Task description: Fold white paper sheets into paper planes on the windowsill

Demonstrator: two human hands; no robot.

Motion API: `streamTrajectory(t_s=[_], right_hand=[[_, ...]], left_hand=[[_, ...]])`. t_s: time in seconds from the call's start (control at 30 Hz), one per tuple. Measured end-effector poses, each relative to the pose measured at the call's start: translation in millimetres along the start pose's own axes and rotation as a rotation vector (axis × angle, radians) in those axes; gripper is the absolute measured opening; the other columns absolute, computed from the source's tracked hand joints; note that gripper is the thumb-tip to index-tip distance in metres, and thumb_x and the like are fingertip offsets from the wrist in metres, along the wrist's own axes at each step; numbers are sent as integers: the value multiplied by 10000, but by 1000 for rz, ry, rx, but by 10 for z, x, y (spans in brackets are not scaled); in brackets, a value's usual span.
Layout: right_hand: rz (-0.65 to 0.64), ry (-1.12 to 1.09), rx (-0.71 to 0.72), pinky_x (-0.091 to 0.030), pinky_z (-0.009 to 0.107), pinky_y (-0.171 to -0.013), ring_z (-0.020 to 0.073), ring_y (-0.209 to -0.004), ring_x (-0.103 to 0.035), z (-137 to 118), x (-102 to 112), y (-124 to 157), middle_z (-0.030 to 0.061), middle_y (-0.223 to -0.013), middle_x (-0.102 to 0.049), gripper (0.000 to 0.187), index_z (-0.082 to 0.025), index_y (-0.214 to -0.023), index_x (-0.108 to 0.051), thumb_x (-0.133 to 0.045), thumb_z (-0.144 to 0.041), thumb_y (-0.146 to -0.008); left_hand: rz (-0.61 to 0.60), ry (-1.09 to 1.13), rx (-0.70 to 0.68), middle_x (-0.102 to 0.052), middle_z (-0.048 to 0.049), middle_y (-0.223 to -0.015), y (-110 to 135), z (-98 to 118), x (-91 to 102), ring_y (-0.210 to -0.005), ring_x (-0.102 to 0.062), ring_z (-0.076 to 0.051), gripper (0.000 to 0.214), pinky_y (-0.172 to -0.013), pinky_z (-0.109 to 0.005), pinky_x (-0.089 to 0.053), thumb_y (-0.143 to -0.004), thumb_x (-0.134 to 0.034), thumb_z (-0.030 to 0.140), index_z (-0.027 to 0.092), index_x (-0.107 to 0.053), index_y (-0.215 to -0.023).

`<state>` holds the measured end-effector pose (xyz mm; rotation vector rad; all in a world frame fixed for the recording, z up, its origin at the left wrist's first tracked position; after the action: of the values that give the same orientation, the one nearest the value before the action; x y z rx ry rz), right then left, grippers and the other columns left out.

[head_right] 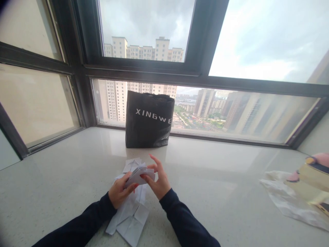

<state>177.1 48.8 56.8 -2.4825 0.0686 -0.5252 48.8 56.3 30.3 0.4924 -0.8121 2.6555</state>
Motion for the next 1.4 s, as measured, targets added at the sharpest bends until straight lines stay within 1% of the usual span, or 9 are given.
streamTrajectory(t_s=[0.17, 0.4, 0.6, 0.7, 0.8, 1.0, 1.17, 1.3, 1.4], right_hand=[[-237, 27, -48, -418, 266, -578, 168, -616, -536, -68, -136, -62, 11, -650, -596, 196, -158, -711, -598, -569, -350, -687], [-438, 10, -85, -400, 244, -538, 144, -570, -496, -233, -232, 12, 0, -638, -591, 187, -162, -708, -633, -581, -338, -673], [-566, -230, -376, -443, 264, -553, 169, -594, -561, 62, -268, 194, 21, -620, -612, 476, -136, -690, -648, -599, -580, -523], [-484, -126, -462, -452, 274, -557, 185, -617, -578, 385, -66, 64, 47, -662, -630, 544, -121, -683, -643, -588, -624, -484], [-285, 59, -517, -444, 269, -545, 163, -576, -572, 776, 381, -196, 43, -618, -617, 481, -105, -670, -614, -548, -578, -610], [-46, 493, -626, -440, 248, -566, 105, -583, -544, 1327, 997, -345, -27, -640, -558, 245, -114, -660, -548, -501, -310, -799], [115, 791, -568, -359, 397, -753, 262, -930, -466, 1307, 1056, -314, 83, -915, -550, 158, -135, -765, -589, -614, -262, -675], [241, 910, -515, -276, 506, -790, 365, -1041, -338, 1183, 1108, -295, 163, -1124, -423, 504, -118, -1079, -475, -630, -274, -626], [288, 915, -463, -292, 514, -769, 364, -1016, -362, 1052, 1163, -342, 171, -1133, -404, 547, -116, -1138, -412, -592, -281, -648]], left_hand=[[23, -13, 28, -438, 47, -373, -7, -61, 36, -328, -448, -104, 376, -376, -196, -334, -801, -283, 469, 189, -449, -614], [-15, -98, -8, -401, 46, -313, 15, -89, -41, -288, -405, -104, 408, -335, -196, -262, -770, -328, 512, 204, -475, -548], [-64, -114, -119, -408, 25, -328, 120, 91, -194, -330, -428, -120, 456, -357, -210, -266, -767, -291, 543, 206, -476, -522], [-11, -81, -123, -469, 27, -392, 128, 145, -131, -385, -474, -129, 411, -415, -210, -320, -802, -262, 493, 191, -540, -809], [65, -21, -31, -419, 66, -381, 95, 100, -19, -338, -439, -115, 382, -414, -200, -330, -850, -198, 394, 171, -416, -1072], [66, -108, -105, -262, 76, -380, 84, 184, -13, -307, -360, -116, 340, -365, -218, -253, -853, -198, 335, 190, -495, -936], [108, -230, -60, -447, 21, -448, 80, 171, 6, -389, -451, -115, 386, -442, -219, -297, -839, -206, 332, 201, -513, -645], [280, -177, 166, -382, 37, -360, 66, -26, 173, -335, -409, -113, 439, -435, -215, -299, -830, -199, 375, 208, -452, -513], [313, -135, 208, -356, 44, -325, 47, -111, 226, -322, -410, -117, 460, -408, -206, -295, -831, -184, 401, 214, -448, -503]])
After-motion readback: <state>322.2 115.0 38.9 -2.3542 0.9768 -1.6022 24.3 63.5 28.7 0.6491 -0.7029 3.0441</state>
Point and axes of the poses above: each hand's wrist, its own y-axis away from the middle knuckle, its own x-axis out of the back of the hand, z = x × y, the point moved 8 cm from there along -y, towards the middle knuckle
